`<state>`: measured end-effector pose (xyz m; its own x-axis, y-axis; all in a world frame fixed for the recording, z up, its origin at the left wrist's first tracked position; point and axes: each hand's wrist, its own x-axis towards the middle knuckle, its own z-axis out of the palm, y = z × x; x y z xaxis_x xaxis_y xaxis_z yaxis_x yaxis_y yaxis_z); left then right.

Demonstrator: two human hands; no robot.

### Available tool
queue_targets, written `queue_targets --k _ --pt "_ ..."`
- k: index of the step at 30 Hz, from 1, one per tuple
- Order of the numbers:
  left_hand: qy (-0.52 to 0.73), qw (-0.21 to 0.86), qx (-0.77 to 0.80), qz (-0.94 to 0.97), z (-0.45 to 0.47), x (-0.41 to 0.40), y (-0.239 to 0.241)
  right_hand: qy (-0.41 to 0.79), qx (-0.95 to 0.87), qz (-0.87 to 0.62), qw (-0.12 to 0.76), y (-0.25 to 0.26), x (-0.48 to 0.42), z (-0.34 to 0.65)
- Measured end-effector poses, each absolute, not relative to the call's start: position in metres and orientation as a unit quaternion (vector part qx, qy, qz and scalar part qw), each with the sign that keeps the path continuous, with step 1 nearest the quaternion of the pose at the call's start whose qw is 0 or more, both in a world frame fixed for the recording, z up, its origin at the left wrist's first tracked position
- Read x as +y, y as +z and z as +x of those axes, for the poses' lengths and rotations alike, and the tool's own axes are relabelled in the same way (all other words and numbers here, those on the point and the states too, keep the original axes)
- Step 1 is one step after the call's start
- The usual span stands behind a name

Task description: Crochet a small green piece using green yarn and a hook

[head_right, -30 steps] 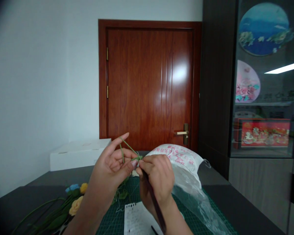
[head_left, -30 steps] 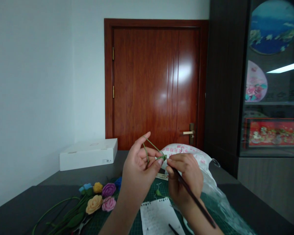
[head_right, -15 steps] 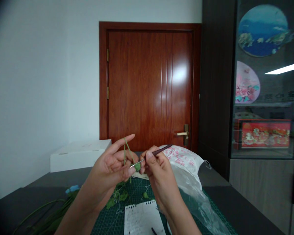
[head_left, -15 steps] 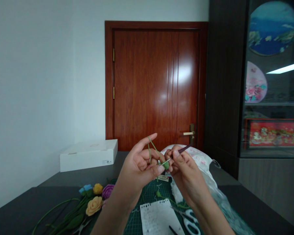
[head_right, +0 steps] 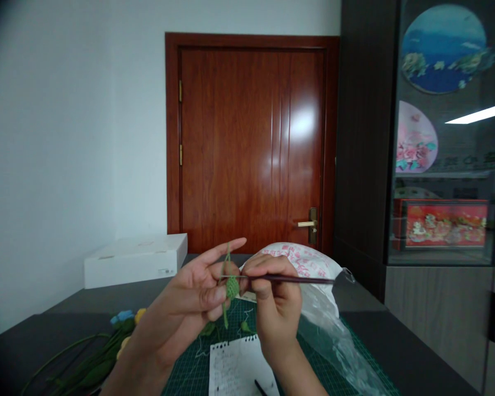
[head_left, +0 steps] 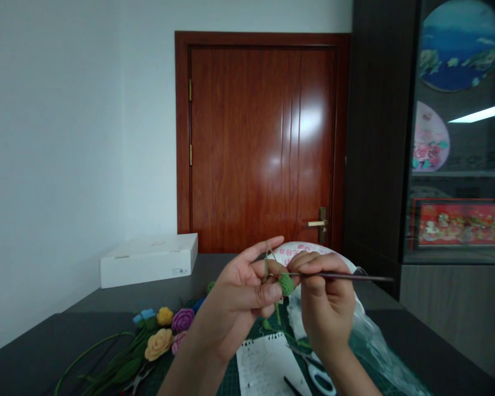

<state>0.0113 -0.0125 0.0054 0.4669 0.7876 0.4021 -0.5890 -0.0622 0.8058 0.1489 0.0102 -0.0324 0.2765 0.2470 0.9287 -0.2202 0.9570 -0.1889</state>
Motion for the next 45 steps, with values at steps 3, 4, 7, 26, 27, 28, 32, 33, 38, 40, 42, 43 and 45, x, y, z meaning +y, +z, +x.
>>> queue_targets --k 3,4,7,26,27,28,32,33,38,40,42,43,45 --pt "0.498 0.667 0.073 0.55 0.005 -0.01 0.007 0.345 -0.529 0.019 0.775 -0.027 0.005 0.143" --pt "0.493 0.667 0.067 0.556 0.003 -0.009 0.006 0.395 -0.514 0.028 0.761 -0.025 0.004 0.142" --pt "0.482 0.668 0.056 0.564 0.001 -0.006 0.005 0.498 -0.481 0.045 0.721 -0.021 0.0 0.143" --pt "0.598 0.472 0.199 0.617 0.006 -0.011 0.006 0.296 -0.56 -0.058 0.772 -0.028 0.016 0.152" --pt "0.597 0.473 0.196 0.618 0.006 -0.011 0.006 0.29 -0.566 -0.054 0.77 -0.027 0.016 0.152" --pt "0.596 0.474 0.192 0.619 0.006 -0.01 0.006 0.281 -0.574 -0.05 0.768 -0.027 0.016 0.153" --pt "0.598 0.468 0.185 0.624 0.004 -0.006 0.005 0.219 -0.604 -0.05 0.765 -0.024 0.014 0.16" --pt "0.6 0.463 0.19 0.624 0.004 -0.005 0.005 0.19 -0.615 -0.055 0.763 -0.023 0.012 0.162" --pt "0.618 0.397 0.209 0.646 0.006 -0.008 0.005 -0.065 -0.721 -0.072 0.687 -0.019 0.005 0.173" --pt "0.628 0.373 0.209 0.65 0.009 -0.01 0.004 -0.161 -0.737 -0.08 0.651 -0.019 0.004 0.174" --pt "0.642 0.368 0.213 0.638 0.014 -0.012 0.003 -0.206 -0.717 -0.088 0.66 -0.021 0.006 0.172" --pt "0.653 0.374 0.211 0.624 0.017 -0.014 0.003 -0.206 -0.7 -0.089 0.678 -0.023 0.007 0.17" --pt "0.68 0.403 0.201 0.579 0.022 -0.016 0.002 -0.165 -0.669 -0.089 0.719 -0.028 0.011 0.164"
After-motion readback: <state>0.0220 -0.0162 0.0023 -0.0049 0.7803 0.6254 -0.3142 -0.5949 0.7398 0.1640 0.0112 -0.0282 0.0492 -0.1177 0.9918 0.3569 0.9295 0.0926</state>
